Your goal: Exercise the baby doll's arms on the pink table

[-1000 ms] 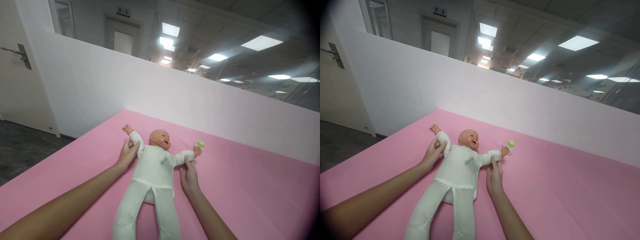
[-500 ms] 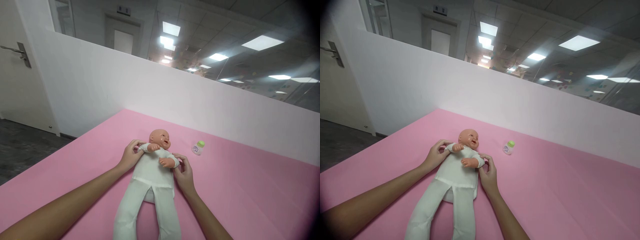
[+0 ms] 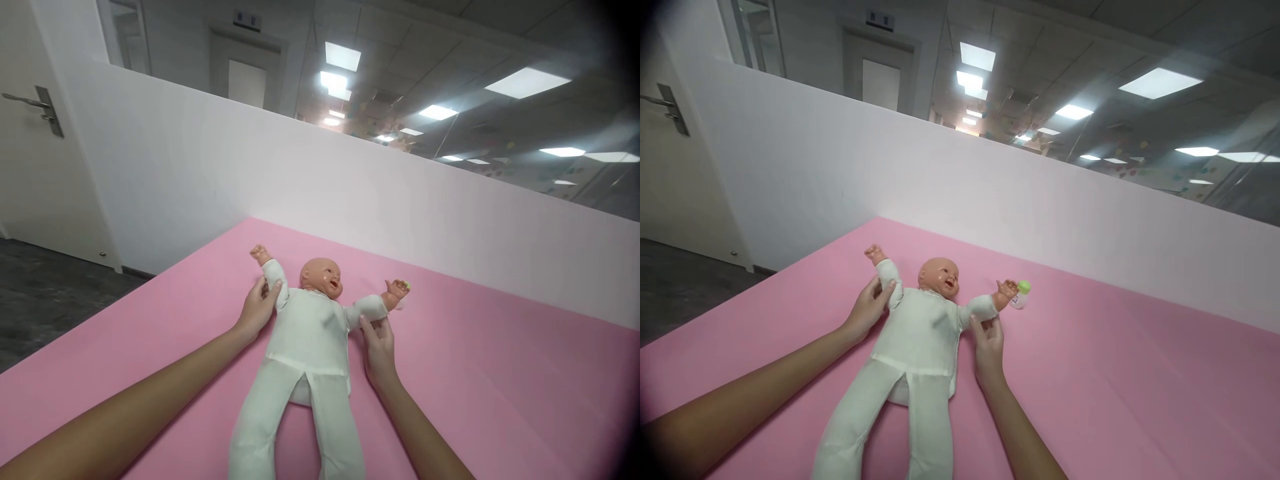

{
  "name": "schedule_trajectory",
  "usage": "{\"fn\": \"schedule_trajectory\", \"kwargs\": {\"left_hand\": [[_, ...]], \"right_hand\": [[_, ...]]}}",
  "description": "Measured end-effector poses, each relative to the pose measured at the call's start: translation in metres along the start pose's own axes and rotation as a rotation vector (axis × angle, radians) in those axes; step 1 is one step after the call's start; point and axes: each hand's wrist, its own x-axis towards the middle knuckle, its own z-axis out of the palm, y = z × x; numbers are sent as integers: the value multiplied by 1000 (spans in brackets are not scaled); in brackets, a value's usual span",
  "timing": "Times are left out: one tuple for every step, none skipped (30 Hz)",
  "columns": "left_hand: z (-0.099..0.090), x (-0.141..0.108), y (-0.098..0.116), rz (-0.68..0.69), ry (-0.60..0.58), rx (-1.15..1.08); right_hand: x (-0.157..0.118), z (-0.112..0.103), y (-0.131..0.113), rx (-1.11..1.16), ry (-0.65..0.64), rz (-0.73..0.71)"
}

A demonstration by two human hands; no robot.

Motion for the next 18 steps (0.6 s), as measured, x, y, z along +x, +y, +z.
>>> {"fn": "schedule_trajectory", "kwargs": {"left_hand": [[0, 0, -1, 61, -43, 73], [0, -1, -2, 118, -88, 150], [0, -1, -2, 168, -125, 221], [0, -1, -3, 208, -154, 275], [0, -1, -4, 238, -176, 310], [0, -1, -5, 256, -187, 326], [0, -1, -6, 264, -192, 327], [0, -1, -6, 266, -193, 319], [0, -1, -6, 266, -193, 308], [0, -1, -6, 265, -188, 293], [0, -1, -6, 259, -178, 271], [0, -1, -5, 245, -160, 240], [1, -1, -4, 220, -133, 199], [1, -1, -4, 182, -99, 149], [0, 0, -3, 132, -66, 95], [0, 0, -2, 82, -37, 40], [0, 1, -2, 41, -12, -13], [-1, 1, -2, 11, 9, -60]], "right_hand": [[-2, 0, -1, -57, -55, -50], [-4, 0, -2, -121, -119, -109], [-5, 1, -4, -190, -188, -176], [-7, 1, -5, -259, -254, -248], [-8, 2, -7, -321, -303, -312], [-9, 2, -8, -371, -330, -359], [-10, 3, -9, -404, -335, -382], [-10, 4, -10, -417, -326, -379], [-10, 4, -10, -413, -312, -356], [-10, 4, -9, -397, -292, -318], [-9, 4, -9, -370, -268, -272], [-8, 4, -8, -336, -238, -224], [-7, 4, -7, -295, -205, -175], [-5, 3, -5, -249, -165, -122], [-4, 3, -4, -203, -121, -69], [-2, 2, -3, -158, -73, -21], [-1, 1, -2, -116, -30, 23], [0, 1, -1, -78, 6, 62]]}}
